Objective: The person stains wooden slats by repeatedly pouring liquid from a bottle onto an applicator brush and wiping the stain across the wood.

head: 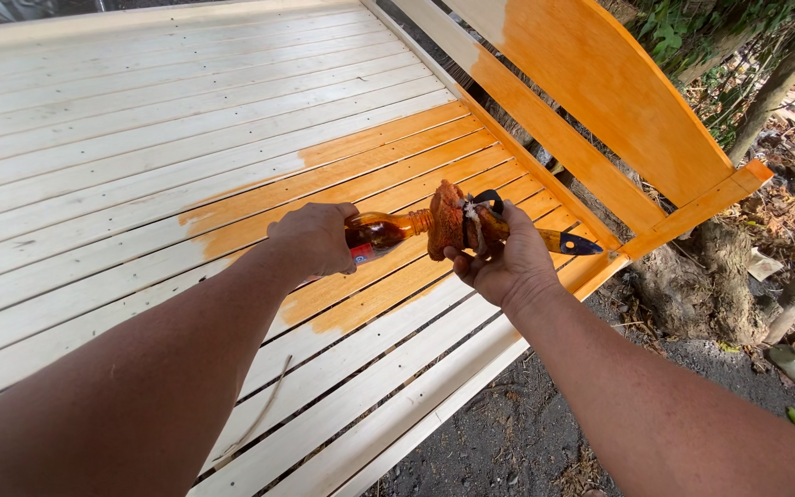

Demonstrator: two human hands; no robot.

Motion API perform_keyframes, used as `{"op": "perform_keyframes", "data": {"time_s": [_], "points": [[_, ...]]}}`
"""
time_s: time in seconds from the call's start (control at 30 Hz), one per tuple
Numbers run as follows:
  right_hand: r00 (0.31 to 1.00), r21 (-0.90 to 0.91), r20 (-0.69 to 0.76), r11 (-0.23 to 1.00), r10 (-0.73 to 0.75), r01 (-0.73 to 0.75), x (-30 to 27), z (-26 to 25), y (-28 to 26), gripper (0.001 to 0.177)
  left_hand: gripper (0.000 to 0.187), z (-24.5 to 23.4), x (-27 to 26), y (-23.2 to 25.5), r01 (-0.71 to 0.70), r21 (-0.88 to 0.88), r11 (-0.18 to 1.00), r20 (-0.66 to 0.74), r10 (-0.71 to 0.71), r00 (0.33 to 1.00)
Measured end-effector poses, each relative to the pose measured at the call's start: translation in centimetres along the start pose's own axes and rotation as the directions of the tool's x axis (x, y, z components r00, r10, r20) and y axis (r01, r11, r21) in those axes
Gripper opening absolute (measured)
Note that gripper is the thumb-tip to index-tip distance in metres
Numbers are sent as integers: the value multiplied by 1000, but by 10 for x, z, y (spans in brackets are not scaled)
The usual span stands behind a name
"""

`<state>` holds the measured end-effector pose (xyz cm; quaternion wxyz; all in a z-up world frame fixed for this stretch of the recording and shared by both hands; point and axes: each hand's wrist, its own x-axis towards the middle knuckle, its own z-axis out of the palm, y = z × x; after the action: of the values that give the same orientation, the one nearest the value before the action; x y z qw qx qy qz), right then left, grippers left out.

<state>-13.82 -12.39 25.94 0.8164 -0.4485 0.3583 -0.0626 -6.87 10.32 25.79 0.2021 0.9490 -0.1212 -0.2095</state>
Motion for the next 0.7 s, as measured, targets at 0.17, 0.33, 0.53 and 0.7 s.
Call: {"op": "perform_keyframes", "data": {"time_s": [0.17, 0.33, 0.53, 0.7], "points": [[989, 63, -142, 998, 31, -23, -3, 4, 14, 47, 50, -6, 12, 12, -50, 338, 940, -11, 57, 998], [994, 61, -112, 998, 15, -8, -2, 3, 17, 46, 48, -2, 17, 11, -50, 346, 937, 2, 53, 999], [996, 11, -86, 1000, -14, 15, -1, 5, 15, 45, 69, 38, 19, -12, 39, 48, 998, -4, -39, 999], [999, 85, -2, 996, 37, -36, 2, 0, 28, 45, 84, 86, 25, -32, -56, -153, 987, -55, 48, 997]]}}
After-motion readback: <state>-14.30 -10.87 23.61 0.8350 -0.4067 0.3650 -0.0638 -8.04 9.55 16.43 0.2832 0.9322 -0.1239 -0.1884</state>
